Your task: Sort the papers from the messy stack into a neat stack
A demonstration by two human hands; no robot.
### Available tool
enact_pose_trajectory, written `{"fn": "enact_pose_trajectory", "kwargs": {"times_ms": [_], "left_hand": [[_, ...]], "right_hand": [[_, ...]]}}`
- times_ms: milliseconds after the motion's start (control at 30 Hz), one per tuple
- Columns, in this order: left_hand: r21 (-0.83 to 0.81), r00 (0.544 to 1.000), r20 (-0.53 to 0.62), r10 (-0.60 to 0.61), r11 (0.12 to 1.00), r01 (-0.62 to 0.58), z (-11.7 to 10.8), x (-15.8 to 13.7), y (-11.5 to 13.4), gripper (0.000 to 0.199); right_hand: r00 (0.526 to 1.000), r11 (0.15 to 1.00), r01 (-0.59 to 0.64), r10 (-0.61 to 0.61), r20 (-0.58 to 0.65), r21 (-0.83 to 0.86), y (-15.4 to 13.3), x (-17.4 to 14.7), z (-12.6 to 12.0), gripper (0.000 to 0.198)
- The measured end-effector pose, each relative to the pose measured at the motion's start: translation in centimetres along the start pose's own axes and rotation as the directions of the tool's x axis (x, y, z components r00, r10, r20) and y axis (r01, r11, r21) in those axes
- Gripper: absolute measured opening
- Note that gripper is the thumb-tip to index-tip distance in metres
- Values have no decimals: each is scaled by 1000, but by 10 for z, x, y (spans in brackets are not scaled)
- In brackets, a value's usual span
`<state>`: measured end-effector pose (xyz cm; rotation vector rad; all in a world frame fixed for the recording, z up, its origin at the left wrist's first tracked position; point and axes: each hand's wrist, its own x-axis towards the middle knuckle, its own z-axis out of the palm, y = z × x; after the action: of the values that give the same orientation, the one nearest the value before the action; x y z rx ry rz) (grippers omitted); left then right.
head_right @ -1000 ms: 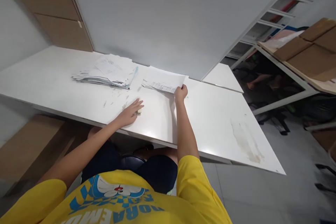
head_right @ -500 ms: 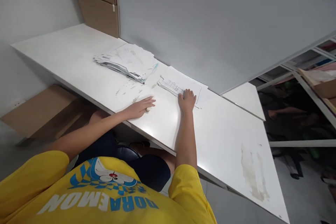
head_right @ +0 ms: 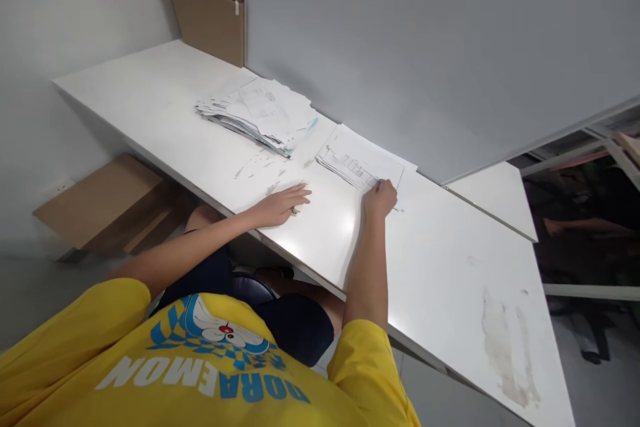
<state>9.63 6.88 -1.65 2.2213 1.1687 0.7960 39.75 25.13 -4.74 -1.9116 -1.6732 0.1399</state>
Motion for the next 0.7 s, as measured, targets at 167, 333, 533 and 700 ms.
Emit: {"fn": "enact_pose_trajectory", "kwargs": {"times_ms": [167,333,533,700], "left_hand": [[-6,1000,5,-18,1000,18,-2,-2,2,55],[-126,990,-141,-33,992,15,-9,5,-13,51],[-72,861,-504,72,990,-125,-39,115,-43,50],[96,915,-243,-323,930,354,-21,196,-62,76]], "right_hand": [[994,995,-99,98,-43,-13,-3,0,1,34],[994,996,-51,44,-101,-67,-11,-2,6,38],[995,997,-27,21,-96,-67,-19,7,3,43],[996,999,-4,0,-93,-42,-23,16,3,43]]}}
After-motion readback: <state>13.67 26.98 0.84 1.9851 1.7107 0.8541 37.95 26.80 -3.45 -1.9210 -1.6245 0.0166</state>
